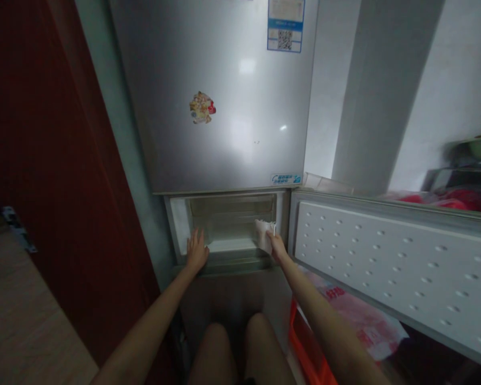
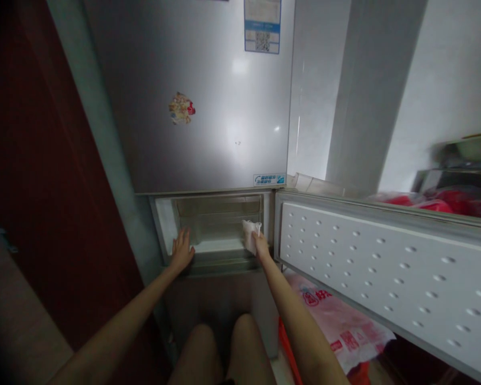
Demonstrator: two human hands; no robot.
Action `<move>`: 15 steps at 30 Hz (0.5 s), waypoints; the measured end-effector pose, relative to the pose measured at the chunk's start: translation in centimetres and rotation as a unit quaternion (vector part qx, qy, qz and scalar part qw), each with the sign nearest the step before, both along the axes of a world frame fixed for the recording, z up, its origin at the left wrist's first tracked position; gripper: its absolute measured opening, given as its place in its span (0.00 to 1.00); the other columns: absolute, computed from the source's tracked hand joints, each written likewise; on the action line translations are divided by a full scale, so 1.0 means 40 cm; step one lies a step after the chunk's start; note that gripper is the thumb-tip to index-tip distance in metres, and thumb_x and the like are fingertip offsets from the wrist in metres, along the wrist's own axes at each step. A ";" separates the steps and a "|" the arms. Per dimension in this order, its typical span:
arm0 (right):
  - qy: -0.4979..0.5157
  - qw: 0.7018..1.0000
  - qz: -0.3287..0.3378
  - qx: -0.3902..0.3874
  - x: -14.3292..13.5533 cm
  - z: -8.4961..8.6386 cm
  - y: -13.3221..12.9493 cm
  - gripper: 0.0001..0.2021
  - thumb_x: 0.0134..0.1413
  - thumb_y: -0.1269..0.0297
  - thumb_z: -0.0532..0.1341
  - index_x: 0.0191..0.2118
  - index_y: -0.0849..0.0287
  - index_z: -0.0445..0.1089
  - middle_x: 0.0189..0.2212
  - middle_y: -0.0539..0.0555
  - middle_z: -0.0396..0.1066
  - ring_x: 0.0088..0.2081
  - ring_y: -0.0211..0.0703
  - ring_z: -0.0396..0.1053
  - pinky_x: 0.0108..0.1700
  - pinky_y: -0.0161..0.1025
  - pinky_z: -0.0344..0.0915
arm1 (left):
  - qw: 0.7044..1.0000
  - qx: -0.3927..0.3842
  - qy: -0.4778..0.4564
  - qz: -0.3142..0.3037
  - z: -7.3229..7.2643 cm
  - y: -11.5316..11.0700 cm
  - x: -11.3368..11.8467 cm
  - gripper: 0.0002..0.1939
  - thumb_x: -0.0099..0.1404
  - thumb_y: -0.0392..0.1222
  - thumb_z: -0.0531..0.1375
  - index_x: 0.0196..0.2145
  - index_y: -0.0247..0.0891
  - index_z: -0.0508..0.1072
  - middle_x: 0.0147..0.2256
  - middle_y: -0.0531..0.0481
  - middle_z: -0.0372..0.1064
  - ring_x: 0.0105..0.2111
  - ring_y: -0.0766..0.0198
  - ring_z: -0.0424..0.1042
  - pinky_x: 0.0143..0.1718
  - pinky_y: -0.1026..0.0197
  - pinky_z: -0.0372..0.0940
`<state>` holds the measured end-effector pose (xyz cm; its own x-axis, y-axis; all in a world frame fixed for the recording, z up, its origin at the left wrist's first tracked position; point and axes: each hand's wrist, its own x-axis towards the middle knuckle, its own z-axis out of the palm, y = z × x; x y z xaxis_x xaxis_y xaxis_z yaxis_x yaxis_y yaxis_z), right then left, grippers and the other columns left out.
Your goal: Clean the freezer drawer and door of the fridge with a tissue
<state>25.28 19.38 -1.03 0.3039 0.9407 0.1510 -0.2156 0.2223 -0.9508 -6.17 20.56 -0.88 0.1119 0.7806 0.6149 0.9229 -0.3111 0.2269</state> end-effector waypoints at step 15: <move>0.322 0.940 0.104 0.050 -0.289 0.025 -0.369 0.24 0.42 0.62 0.70 0.48 0.53 0.67 0.43 0.51 0.76 0.47 0.48 0.74 0.49 0.48 0.73 | 0.748 -0.275 -0.491 -0.353 -0.175 -0.442 0.232 0.41 0.54 0.61 0.66 0.59 0.36 0.64 0.60 0.35 0.64 0.62 0.45 0.61 0.63 0.44 0.56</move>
<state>13.72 4.63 -0.03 0.1739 0.9807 0.0891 -0.7875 0.1928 -0.5854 3.11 2.90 -7.89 0.3205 0.9051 0.2794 -0.1225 -0.2529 0.9597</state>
